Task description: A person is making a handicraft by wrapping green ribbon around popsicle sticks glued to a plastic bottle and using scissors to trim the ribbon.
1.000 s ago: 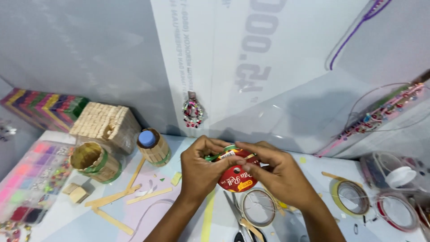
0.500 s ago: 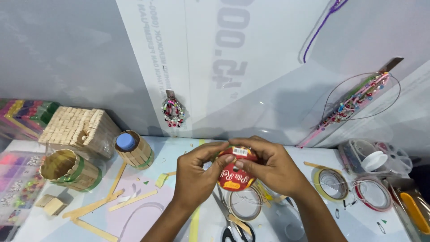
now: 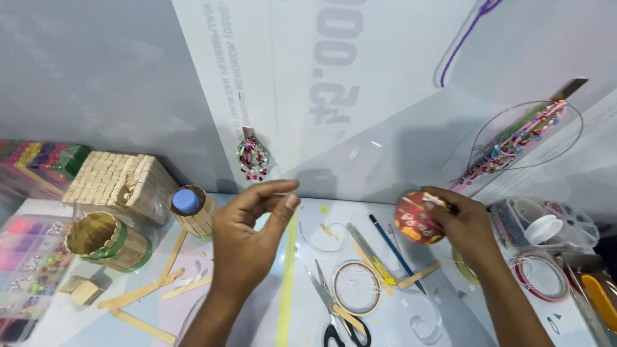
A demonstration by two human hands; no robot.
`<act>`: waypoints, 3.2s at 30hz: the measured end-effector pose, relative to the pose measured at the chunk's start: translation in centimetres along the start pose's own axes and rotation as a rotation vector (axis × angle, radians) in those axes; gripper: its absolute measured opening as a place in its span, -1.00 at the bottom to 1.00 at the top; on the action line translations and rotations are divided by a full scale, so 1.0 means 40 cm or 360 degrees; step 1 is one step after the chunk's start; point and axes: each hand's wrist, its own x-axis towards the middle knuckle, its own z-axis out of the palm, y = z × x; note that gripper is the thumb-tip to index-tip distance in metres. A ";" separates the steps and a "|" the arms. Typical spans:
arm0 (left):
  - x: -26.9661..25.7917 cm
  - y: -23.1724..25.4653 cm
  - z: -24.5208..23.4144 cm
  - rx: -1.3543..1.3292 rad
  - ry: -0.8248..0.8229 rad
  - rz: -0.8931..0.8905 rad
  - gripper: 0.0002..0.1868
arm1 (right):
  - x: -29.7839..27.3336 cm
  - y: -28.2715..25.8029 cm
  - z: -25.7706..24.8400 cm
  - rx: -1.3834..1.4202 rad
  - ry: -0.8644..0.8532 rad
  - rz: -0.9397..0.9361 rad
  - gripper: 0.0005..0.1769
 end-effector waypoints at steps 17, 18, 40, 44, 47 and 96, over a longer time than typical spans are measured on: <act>-0.019 0.146 -0.082 0.0056 0.0153 0.0086 -0.81 | 0.203 0.342 0.000 -0.0932 0.0018 -0.0425 -0.54; -0.019 0.146 -0.082 0.0046 0.0141 0.0084 -0.80 | 0.212 0.361 0.003 -0.1039 0.0093 -0.0546 -0.54; -0.015 0.161 -0.109 0.0053 0.0217 0.0101 -0.79 | 0.071 0.260 0.004 -0.1353 -0.0120 -0.0470 -0.06; -0.017 0.162 -0.112 0.0081 0.0238 0.0168 -0.80 | 0.035 0.242 0.050 -0.1070 -0.0037 -0.1069 -0.49; -0.018 0.166 -0.111 0.0090 0.0250 0.0184 -0.82 | -0.004 0.222 0.120 -0.0878 -0.0217 -0.1406 -0.70; -0.036 0.202 -0.146 0.0030 0.0466 0.0202 -0.79 | -0.272 0.108 0.104 -0.1666 -0.1515 -0.0400 -0.65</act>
